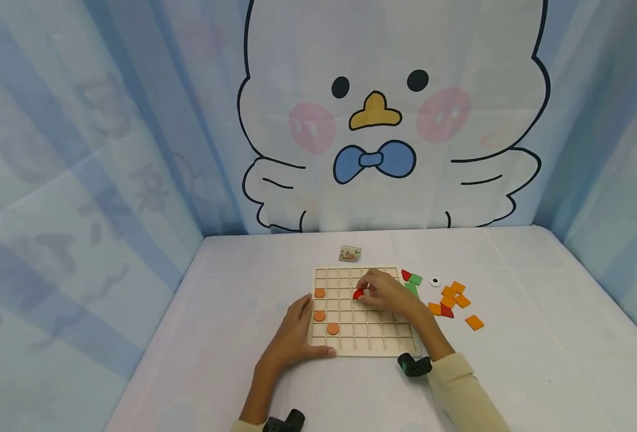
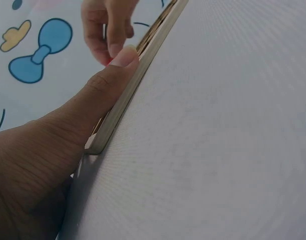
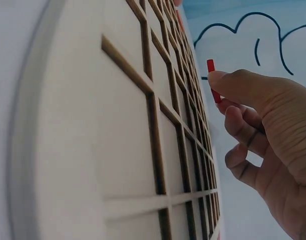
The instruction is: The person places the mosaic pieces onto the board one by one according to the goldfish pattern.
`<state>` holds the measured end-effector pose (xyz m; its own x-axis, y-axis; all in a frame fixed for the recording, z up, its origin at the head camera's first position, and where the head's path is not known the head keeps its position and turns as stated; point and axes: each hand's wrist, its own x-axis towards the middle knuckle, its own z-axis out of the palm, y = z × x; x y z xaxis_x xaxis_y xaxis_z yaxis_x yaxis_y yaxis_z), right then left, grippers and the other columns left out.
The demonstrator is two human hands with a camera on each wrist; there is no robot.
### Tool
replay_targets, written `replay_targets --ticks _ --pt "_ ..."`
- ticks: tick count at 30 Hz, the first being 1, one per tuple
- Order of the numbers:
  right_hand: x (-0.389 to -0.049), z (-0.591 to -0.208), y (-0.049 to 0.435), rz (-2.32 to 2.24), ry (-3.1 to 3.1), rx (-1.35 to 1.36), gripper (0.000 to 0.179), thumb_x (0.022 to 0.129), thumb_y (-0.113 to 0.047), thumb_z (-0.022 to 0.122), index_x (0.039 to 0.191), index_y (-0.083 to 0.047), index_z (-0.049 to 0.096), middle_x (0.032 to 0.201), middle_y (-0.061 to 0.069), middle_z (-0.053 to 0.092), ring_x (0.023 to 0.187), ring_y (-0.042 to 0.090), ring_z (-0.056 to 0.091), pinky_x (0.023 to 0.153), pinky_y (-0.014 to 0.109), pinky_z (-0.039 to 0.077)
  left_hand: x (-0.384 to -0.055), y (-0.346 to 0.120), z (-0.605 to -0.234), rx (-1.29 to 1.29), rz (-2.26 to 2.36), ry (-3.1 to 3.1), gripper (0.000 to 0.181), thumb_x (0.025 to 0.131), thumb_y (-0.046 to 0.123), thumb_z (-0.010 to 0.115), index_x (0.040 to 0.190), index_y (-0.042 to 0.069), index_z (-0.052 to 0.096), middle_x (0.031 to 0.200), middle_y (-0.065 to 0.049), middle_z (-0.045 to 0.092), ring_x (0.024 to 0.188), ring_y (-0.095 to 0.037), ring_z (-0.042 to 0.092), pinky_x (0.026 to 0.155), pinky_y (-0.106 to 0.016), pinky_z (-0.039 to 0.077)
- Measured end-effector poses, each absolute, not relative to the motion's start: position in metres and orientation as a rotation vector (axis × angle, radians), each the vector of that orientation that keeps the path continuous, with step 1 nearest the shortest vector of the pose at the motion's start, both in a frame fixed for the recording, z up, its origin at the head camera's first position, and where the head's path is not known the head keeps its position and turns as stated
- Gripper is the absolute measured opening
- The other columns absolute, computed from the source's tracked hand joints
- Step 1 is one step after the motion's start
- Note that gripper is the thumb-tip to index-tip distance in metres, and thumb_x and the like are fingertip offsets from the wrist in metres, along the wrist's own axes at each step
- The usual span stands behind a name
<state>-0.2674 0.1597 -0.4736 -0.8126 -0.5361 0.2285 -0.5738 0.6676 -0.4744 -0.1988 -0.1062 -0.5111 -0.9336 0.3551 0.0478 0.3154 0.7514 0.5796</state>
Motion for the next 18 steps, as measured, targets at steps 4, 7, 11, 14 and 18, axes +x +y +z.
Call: replay_targets --ticks 4,7,11,14,18 --pt "-0.271 -0.478 0.150 0.817 -2.805 0.962 0.018 0.089 -0.020 0.071 0.101 -0.007 0.069 0.096 0.002 0.060 0.077 0.010 0.050 0.069 0.023 0.047 -0.199 -0.106 -0.511 0.552 0.942 2.870 0.127 0.064 0.070 0.078 0.155 0.004 0.019 0.162 -0.011 0.017 0.149 -0.029 0.020 0.117 -0.049 0.031" --pt "-0.273 -0.482 0.144 0.820 -2.826 0.943 0.018 0.089 -0.021 0.071 0.102 -0.008 0.069 0.096 0.001 0.059 0.077 0.009 0.049 0.069 0.022 0.047 -0.199 -0.106 -0.511 0.556 0.941 2.864 0.128 0.064 0.070 0.077 0.156 0.004 0.018 0.162 -0.011 0.016 0.150 -0.029 0.019 0.117 -0.048 0.030" --pt "-0.278 -0.485 0.138 0.825 -2.824 0.948 0.018 0.089 -0.021 0.072 0.102 -0.008 0.069 0.096 0.001 0.060 0.077 0.008 0.049 0.069 0.023 0.047 -0.199 -0.107 -0.511 0.553 0.935 2.872 0.128 0.064 0.072 0.077 0.156 0.005 0.019 0.162 -0.010 0.017 0.149 -0.028 0.019 0.118 -0.048 0.030" --pt "-0.281 -0.486 0.135 0.840 -2.831 0.933 0.018 0.089 -0.018 0.071 0.102 -0.007 0.069 0.097 0.002 0.061 0.076 0.009 0.049 0.068 0.023 0.047 -0.198 -0.106 -0.510 0.546 0.943 2.867 0.128 0.063 0.072 0.076 0.156 0.006 0.019 0.162 -0.009 0.017 0.150 -0.028 0.018 0.118 -0.048 0.030" --pt "-0.283 -0.486 0.132 0.872 -2.860 0.892 0.018 0.089 -0.017 0.071 0.103 -0.006 0.068 0.099 0.004 0.061 0.076 0.009 0.050 0.068 0.023 0.047 -0.198 -0.106 -0.510 0.542 0.953 2.859 0.127 0.063 0.072 0.077 0.156 0.006 0.019 0.162 -0.009 0.016 0.150 -0.028 0.017 0.118 -0.048 0.029"
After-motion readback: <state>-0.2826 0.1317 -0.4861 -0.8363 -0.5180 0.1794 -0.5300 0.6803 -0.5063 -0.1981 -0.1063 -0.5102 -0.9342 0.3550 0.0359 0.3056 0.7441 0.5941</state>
